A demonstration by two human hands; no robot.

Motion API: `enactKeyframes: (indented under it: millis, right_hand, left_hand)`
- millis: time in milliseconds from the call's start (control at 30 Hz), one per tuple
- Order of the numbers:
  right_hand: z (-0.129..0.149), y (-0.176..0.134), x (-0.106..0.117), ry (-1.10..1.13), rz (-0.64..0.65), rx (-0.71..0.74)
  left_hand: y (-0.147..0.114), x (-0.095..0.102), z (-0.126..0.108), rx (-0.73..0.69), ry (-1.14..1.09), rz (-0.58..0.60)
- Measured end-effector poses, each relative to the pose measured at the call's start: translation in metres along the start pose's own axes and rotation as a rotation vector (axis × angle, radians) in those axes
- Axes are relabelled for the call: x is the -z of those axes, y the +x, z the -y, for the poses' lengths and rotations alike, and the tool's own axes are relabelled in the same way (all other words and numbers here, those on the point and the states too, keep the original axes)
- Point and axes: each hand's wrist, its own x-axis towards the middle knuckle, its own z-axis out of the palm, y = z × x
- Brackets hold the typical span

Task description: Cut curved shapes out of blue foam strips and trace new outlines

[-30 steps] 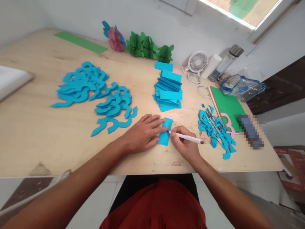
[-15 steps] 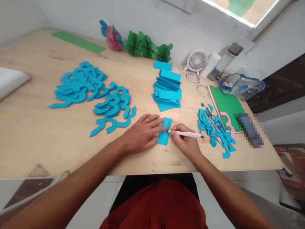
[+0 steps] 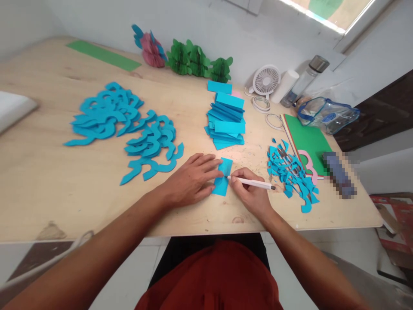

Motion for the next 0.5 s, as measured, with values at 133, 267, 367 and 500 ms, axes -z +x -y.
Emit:
enactKeyframes:
  millis: [133, 267, 367, 500]
  right_hand:
    - [0.0015, -0.0015, 0.0000, -0.005, -0.012, 0.004]
    - [0.0012, -0.0029, 0.0003, -0.016, -0.017, 0.006]
    - [-0.0001, -0.0042, 0.0005, -0.015, -0.013, 0.006]
    - [-0.0017, -0.0060, 0.0007, -0.013, -0.016, -0.001]
  left_hand:
    - [-0.0001, -0.0010, 0.0001, 0.001, -0.003, -0.015]
    - [-0.0001, -0.0014, 0.0000, 0.003, -0.003, -0.016]
    - [-0.0004, -0.0019, 0.0003, 0.004, 0.001, -0.014]
    - [-0.0011, -0.0032, 0.0012, -0.003, 0.009, -0.012]
